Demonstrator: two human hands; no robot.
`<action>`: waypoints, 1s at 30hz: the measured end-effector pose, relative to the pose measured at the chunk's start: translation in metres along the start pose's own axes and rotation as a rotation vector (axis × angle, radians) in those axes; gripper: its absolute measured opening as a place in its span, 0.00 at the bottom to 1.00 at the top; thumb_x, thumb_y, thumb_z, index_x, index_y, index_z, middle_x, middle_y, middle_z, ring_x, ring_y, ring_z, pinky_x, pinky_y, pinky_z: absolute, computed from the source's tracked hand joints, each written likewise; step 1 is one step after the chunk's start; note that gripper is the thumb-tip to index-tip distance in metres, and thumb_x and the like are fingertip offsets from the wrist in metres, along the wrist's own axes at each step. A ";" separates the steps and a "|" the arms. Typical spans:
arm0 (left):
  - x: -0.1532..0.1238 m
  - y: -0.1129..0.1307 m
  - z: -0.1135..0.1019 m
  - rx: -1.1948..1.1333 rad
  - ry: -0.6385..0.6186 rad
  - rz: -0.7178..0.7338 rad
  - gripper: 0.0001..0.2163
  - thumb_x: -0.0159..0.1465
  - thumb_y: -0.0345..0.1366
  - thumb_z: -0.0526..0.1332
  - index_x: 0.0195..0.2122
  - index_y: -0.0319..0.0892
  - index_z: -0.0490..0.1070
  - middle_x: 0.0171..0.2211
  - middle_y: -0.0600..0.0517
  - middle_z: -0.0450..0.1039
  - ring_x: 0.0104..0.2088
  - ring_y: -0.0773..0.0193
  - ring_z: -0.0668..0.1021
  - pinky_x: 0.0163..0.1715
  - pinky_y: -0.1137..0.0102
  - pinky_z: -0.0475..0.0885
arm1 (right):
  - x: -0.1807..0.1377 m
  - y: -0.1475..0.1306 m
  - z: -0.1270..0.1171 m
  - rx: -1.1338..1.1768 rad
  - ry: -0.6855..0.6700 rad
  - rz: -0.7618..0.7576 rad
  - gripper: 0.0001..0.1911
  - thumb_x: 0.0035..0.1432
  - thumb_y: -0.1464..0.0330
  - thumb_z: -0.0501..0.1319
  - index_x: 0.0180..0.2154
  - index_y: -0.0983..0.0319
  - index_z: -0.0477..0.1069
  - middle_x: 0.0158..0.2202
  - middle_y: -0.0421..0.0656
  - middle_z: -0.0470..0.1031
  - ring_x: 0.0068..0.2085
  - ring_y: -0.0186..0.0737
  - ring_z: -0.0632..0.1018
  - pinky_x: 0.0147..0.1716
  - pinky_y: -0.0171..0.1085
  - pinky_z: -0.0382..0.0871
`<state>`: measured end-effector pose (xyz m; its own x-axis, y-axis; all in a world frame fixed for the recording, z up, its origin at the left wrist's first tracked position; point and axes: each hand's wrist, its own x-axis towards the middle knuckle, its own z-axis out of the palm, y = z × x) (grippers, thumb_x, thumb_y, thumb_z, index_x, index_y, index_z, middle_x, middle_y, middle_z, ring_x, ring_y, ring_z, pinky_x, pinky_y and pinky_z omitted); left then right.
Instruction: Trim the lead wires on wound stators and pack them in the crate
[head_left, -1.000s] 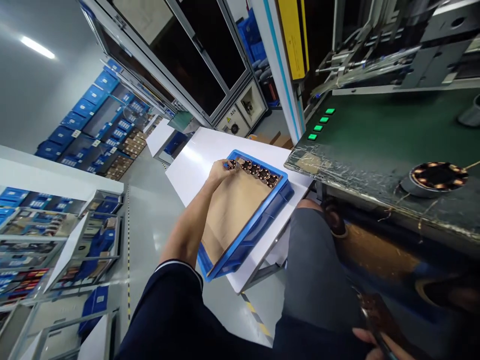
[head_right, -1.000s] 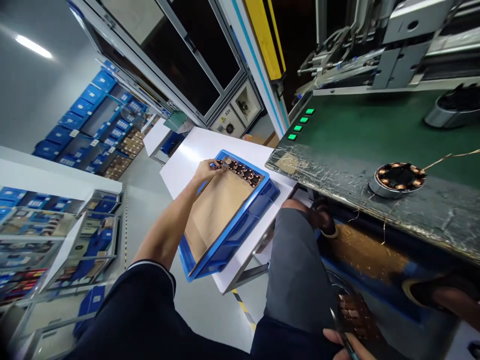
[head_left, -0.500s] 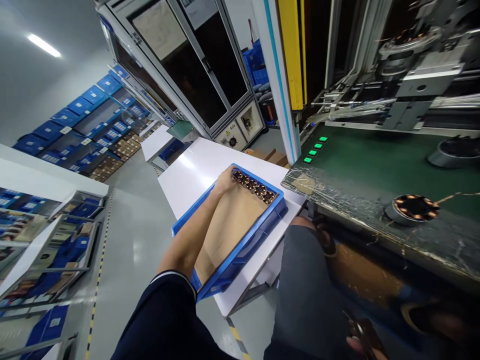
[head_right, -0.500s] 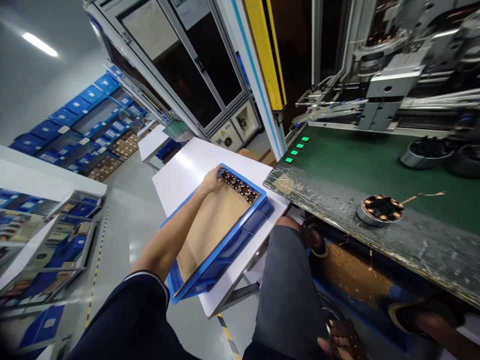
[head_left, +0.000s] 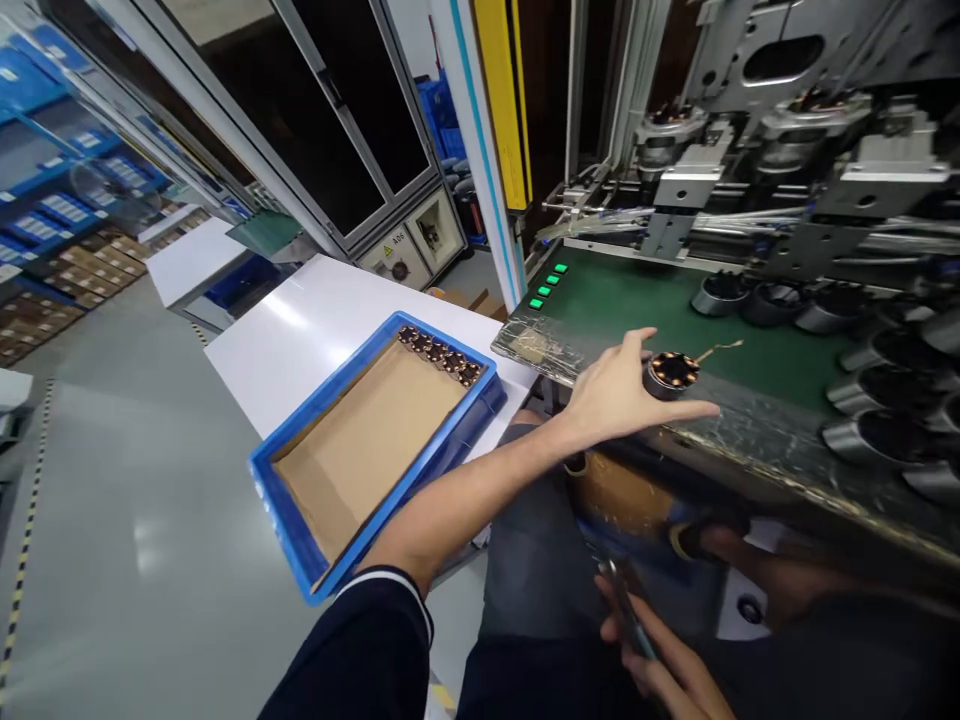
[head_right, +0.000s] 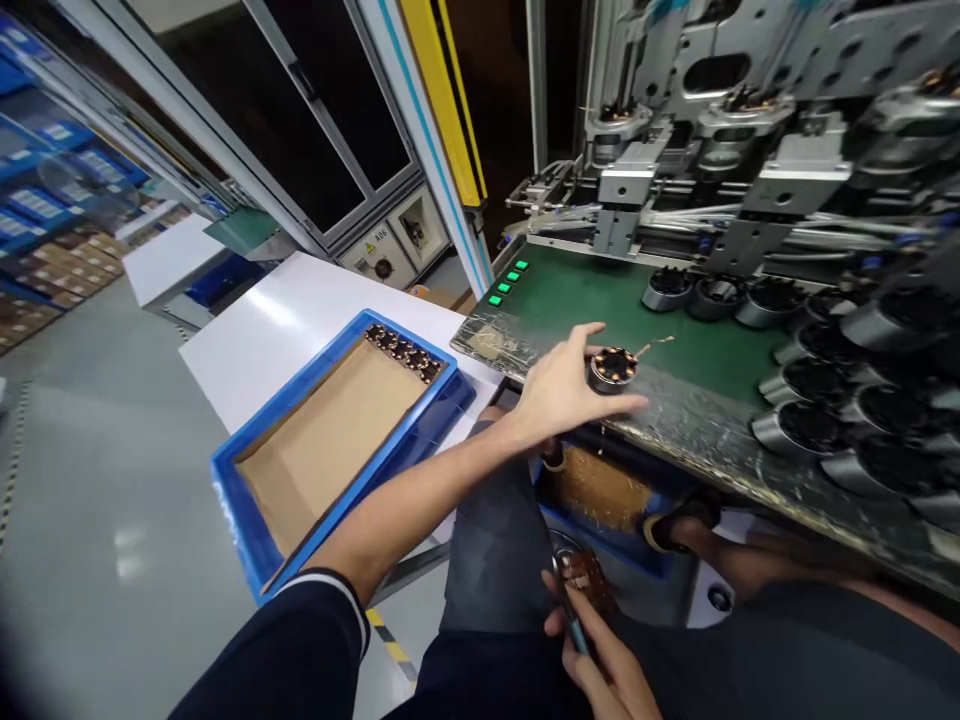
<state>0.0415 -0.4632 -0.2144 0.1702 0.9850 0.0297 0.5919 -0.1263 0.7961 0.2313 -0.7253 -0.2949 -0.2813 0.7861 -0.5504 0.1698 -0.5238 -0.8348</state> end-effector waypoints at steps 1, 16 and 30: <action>0.005 -0.001 0.009 0.021 0.048 0.002 0.48 0.60 0.62 0.82 0.75 0.51 0.66 0.65 0.42 0.83 0.70 0.38 0.81 0.71 0.44 0.74 | -0.002 0.003 -0.004 -0.008 0.002 -0.012 0.31 0.57 0.48 0.72 0.59 0.52 0.89 0.60 0.51 0.89 0.57 0.62 0.89 0.56 0.48 0.85; -0.154 0.036 0.014 -0.275 0.092 0.299 0.23 0.70 0.44 0.78 0.61 0.50 0.71 0.46 0.52 0.81 0.42 0.62 0.87 0.44 0.66 0.84 | -0.040 -0.058 -0.048 -0.235 0.194 -0.449 0.30 0.78 0.65 0.61 0.77 0.45 0.71 0.63 0.44 0.82 0.59 0.48 0.83 0.65 0.48 0.77; -0.164 0.031 0.017 -0.142 0.048 0.554 0.25 0.69 0.49 0.79 0.63 0.57 0.73 0.45 0.53 0.85 0.42 0.54 0.89 0.38 0.59 0.88 | -0.046 -0.062 -0.050 -0.230 0.185 -0.563 0.35 0.75 0.68 0.65 0.78 0.44 0.70 0.66 0.44 0.83 0.57 0.53 0.84 0.58 0.50 0.81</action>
<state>0.0457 -0.6310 -0.2047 0.3869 0.7808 0.4906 0.3120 -0.6115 0.7271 0.2807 -0.7129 -0.2189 -0.2226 0.9749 -0.0024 0.2477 0.0542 -0.9673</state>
